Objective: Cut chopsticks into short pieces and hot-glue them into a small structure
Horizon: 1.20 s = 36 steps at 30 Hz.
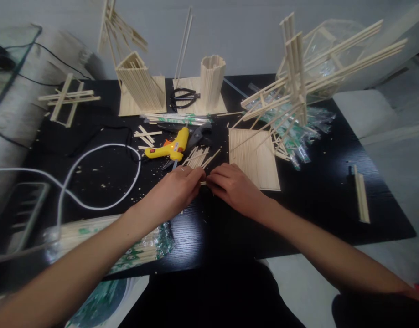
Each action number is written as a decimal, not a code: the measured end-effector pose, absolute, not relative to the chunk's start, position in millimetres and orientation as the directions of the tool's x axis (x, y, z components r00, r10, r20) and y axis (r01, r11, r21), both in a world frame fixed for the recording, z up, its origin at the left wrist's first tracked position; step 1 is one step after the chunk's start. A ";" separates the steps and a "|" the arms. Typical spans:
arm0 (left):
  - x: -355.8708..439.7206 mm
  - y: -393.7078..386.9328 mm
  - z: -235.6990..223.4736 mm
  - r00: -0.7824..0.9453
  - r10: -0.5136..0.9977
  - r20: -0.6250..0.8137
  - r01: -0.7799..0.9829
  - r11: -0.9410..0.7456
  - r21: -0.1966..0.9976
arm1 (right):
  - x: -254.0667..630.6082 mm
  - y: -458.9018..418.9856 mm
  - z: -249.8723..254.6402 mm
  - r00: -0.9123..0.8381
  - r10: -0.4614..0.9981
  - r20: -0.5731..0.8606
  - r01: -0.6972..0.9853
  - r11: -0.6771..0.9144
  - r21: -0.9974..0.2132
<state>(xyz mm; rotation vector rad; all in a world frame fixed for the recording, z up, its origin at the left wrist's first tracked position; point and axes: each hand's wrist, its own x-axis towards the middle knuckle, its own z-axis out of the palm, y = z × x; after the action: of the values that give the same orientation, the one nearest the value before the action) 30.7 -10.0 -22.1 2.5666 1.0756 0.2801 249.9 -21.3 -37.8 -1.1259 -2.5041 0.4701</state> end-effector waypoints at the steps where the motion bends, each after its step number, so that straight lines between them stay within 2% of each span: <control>1: 30.7 -9.9 -22.2 0.695 0.717 0.048 0.650 -0.656 0.384 | 249.8 -21.4 -37.9 -0.621 0.763 0.181 0.644 0.628 -0.438; 6: 31.2 -9.1 -21.6 0.696 0.715 0.067 0.642 -0.662 0.387 | 249.3 -21.2 -39.6 -0.614 0.765 0.193 0.644 0.628 -0.438; 22: 29.8 -7.1 -21.7 0.683 0.730 0.031 0.621 -0.603 0.501 | 248.7 -21.6 -38.9 -0.610 0.772 0.180 0.645 0.615 -0.453; 36: 28.7 -8.4 -21.4 0.684 0.728 0.037 0.633 -0.619 0.464 | 249.2 -22.1 -40.7 -0.609 0.770 0.191 0.641 0.620 -0.453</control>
<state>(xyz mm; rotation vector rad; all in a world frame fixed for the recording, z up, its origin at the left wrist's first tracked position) 28.7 -8.4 -21.4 2.4795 1.0589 0.3098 249.2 -22.1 -40.7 -1.1277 -2.4779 0.4850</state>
